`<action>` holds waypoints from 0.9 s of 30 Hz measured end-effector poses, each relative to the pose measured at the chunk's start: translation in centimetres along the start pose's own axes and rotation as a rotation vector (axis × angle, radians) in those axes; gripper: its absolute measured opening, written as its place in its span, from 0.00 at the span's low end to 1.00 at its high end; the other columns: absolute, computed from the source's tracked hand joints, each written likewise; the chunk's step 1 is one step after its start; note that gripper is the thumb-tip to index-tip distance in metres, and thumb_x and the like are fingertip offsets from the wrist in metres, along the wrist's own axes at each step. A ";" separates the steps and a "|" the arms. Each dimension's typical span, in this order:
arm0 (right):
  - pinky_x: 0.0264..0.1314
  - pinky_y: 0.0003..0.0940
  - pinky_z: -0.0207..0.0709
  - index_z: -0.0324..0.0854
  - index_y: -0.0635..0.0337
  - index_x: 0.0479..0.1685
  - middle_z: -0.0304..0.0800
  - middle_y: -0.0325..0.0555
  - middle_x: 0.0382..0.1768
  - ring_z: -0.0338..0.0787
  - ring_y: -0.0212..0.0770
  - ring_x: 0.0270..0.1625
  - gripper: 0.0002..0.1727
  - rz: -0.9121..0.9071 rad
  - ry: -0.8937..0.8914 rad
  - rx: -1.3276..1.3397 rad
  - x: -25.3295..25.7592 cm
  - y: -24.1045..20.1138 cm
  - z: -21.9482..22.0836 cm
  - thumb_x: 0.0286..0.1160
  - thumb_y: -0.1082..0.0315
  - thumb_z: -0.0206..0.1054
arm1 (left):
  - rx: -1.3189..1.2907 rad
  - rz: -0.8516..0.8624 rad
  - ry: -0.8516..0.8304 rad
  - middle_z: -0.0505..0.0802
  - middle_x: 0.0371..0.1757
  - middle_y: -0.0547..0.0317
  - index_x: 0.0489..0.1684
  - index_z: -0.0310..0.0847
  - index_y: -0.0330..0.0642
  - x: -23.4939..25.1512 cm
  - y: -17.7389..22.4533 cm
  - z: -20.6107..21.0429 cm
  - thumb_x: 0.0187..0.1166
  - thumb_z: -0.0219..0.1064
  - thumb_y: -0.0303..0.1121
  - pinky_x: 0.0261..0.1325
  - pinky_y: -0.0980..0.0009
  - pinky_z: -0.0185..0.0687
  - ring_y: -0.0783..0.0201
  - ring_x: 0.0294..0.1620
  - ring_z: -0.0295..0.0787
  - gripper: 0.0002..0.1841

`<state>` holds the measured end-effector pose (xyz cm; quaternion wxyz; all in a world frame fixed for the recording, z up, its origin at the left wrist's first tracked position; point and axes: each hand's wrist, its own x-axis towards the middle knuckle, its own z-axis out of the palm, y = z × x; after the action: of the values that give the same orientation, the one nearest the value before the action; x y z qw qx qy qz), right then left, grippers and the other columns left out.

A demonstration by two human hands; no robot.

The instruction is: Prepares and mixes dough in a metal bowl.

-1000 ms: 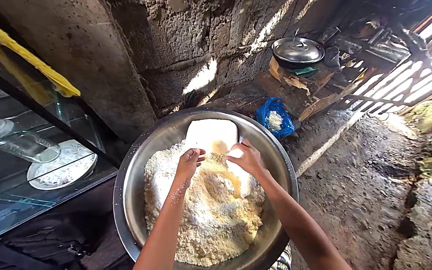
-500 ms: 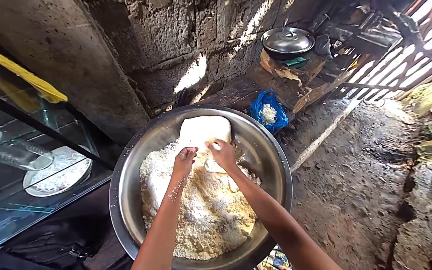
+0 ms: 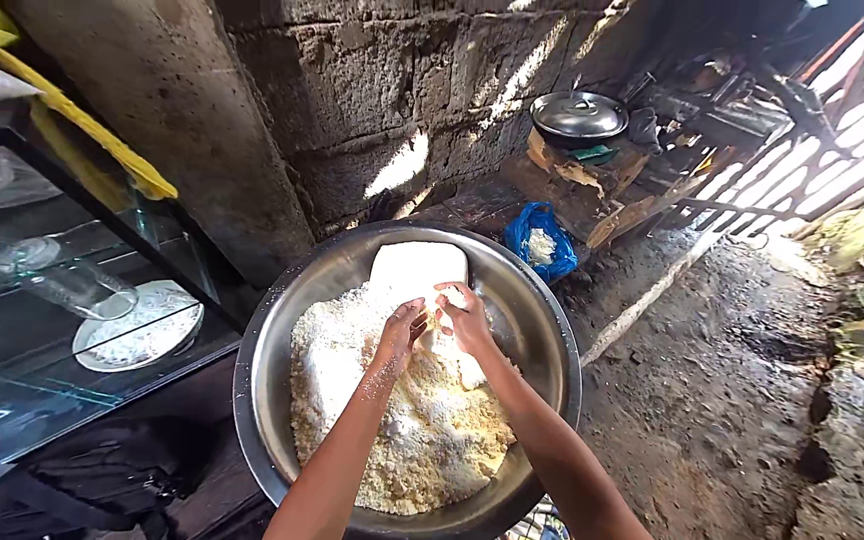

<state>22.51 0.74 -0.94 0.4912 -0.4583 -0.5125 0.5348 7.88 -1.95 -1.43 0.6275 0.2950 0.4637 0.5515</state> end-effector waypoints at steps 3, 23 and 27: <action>0.17 0.28 0.74 0.83 0.62 0.58 0.86 0.48 0.31 0.79 0.34 0.18 0.11 0.057 0.073 0.045 -0.7 -1.4 1.9 0.83 0.69 0.67 | -0.088 -0.027 -0.021 0.90 0.58 0.51 0.69 0.76 0.35 -0.8 0.7 0.9 0.95 0.47 0.42 0.55 0.68 0.86 0.63 0.49 0.90 0.21; 0.48 0.34 0.86 0.85 0.70 0.49 0.91 0.51 0.38 0.90 0.36 0.40 0.12 0.012 0.134 0.055 2.7 0.1 8.5 0.88 0.69 0.61 | -0.612 0.011 0.358 0.88 0.45 0.53 0.61 0.78 0.41 -1.4 1.3 1.9 0.94 0.45 0.50 0.47 0.64 0.83 0.62 0.43 0.86 0.23; 0.33 0.35 0.77 0.80 0.63 0.23 0.79 0.43 0.18 0.80 0.35 0.24 0.36 0.164 0.254 -0.064 2.7 -1.3 9.9 0.95 0.45 0.43 | -0.591 -0.021 0.361 0.89 0.50 0.51 0.65 0.78 0.41 -1.7 1.5 2.0 0.93 0.41 0.55 0.52 0.58 0.83 0.59 0.49 0.87 0.29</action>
<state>12.45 2.47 0.89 0.4918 -0.5780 -0.4238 0.4944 9.18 -2.95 1.11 0.5992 -0.0065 0.3904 0.6989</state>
